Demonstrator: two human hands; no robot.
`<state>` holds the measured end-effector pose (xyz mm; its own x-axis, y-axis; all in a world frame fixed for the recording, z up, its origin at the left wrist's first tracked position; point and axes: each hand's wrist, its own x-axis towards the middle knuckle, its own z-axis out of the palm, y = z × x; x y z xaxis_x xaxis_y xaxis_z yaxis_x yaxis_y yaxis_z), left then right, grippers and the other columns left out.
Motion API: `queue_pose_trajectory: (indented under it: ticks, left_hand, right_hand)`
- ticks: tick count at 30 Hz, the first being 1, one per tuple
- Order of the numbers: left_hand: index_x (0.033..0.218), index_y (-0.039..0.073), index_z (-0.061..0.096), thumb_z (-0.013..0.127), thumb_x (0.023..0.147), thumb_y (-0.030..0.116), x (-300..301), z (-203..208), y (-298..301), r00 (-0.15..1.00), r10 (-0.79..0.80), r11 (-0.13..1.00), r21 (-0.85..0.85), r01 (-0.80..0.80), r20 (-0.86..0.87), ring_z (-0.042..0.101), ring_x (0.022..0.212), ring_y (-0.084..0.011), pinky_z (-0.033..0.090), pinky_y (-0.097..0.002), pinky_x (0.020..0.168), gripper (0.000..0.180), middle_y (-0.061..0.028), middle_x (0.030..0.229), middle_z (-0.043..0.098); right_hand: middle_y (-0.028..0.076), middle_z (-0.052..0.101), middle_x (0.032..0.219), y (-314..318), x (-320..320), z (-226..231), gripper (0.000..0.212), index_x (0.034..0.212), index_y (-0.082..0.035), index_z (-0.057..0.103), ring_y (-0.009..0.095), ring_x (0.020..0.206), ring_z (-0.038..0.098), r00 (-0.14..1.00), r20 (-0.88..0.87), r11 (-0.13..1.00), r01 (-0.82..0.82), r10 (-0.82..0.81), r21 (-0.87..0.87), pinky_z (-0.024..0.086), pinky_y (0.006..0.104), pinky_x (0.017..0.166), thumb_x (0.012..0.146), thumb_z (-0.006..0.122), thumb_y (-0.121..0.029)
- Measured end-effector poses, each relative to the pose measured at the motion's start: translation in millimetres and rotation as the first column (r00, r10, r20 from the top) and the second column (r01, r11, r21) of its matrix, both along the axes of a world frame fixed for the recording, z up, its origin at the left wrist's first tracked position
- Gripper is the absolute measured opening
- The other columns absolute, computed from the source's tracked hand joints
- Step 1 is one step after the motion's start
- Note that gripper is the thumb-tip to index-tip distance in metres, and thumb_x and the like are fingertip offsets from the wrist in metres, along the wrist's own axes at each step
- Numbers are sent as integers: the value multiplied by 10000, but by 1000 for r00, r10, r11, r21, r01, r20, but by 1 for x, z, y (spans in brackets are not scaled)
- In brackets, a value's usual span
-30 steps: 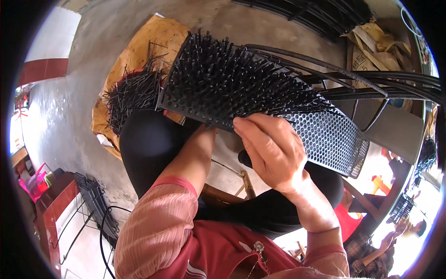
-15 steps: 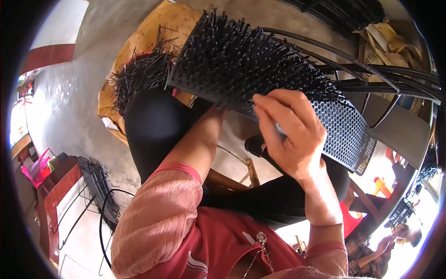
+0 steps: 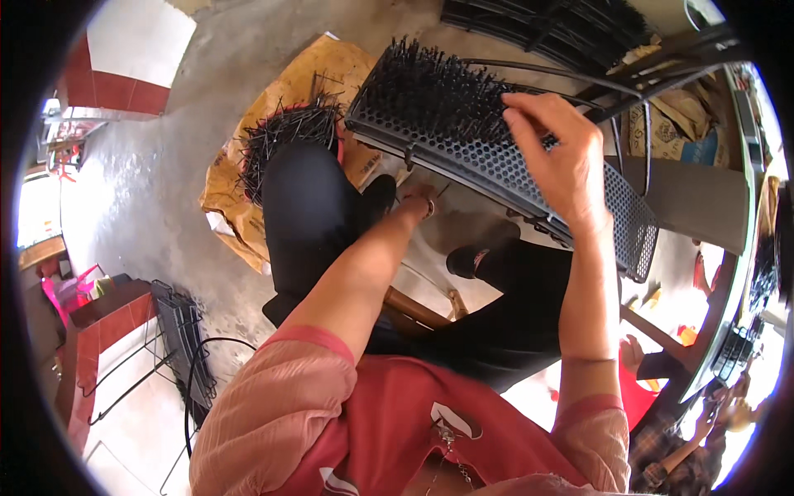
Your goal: Manually inserting bundles of black plastic bristles into the perforated holes of a brush head frame.
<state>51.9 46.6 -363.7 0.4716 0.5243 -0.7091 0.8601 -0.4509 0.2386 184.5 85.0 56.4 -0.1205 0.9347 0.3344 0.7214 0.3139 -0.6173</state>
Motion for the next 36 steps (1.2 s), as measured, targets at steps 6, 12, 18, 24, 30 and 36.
queue_pose_trajectory:
  ticks: [6, 12, 18, 24, 30, 36]
  left_hand:
    - [879, 6, 674, 656, 808, 229, -37, 204, -1, 959, 226, 917, -370, -150, 172, 671, 874, -220, 547, -359, 724, 234, -133, 920, 680]
    - [930, 1, 542, 572, 902, 197, -62, 319, -25, 544, 764, 426, -905, -22, 346, 637, 734, -167, 544, -303, 675, 200, -73, 793, 620]
    - [954, 48, 508, 559, 922, 195, -65, 353, -24, 300, 874, 360, -924, 127, 382, 616, 761, -150, 538, -288, 660, 159, -70, 863, 615]
    - [1158, 47, 525, 573, 929, 229, -60, 371, -17, 130, 860, 495, -869, 26, 494, 628, 968, -181, 531, -324, 803, 297, -78, 1035, 629]
    - [1151, 45, 549, 600, 918, 152, -100, 355, 4, 134, 738, 670, -694, -264, 661, 635, 920, -149, 531, -287, 780, 262, -62, 1017, 641]
    - [1107, 34, 577, 590, 910, 108, -164, 372, 33, -235, 684, 574, -708, -410, 691, 640, 851, -160, 551, -302, 745, 211, -80, 968, 642]
  right_hand:
    - [50, 659, 758, -17, 52, 6, 226, 1003, -2, 682, 90, 674, 591, 995, -100, 963, -20, -7, -267, 475, 237, 633, 861, 659, -176]
    - [40, 665, 801, -50, 62, 1, 229, 1026, 14, 674, 87, 709, 605, 956, -281, 854, -213, 82, -476, 494, 236, 654, 866, 654, -149]
    - [33, 661, 860, -58, 30, 0, 291, 1111, -2, 633, 79, 713, 588, 845, -529, 748, -402, 80, -528, 480, 209, 634, 905, 630, -207]
    - [42, 667, 813, -45, 28, 2, 200, 1032, 19, 652, 75, 701, 594, 783, -619, 944, -158, -59, -290, 492, 217, 649, 890, 632, -120]
    - [39, 672, 836, -22, 15, -8, 163, 1010, 15, 652, 81, 733, 611, 874, -463, 988, 152, -147, -27, 505, 227, 671, 886, 632, -89]
    - [70, 677, 843, -9, 4, -25, 156, 998, -5, 655, 116, 713, 629, 955, -267, 975, 169, -127, 141, 497, 241, 669, 863, 646, -82]
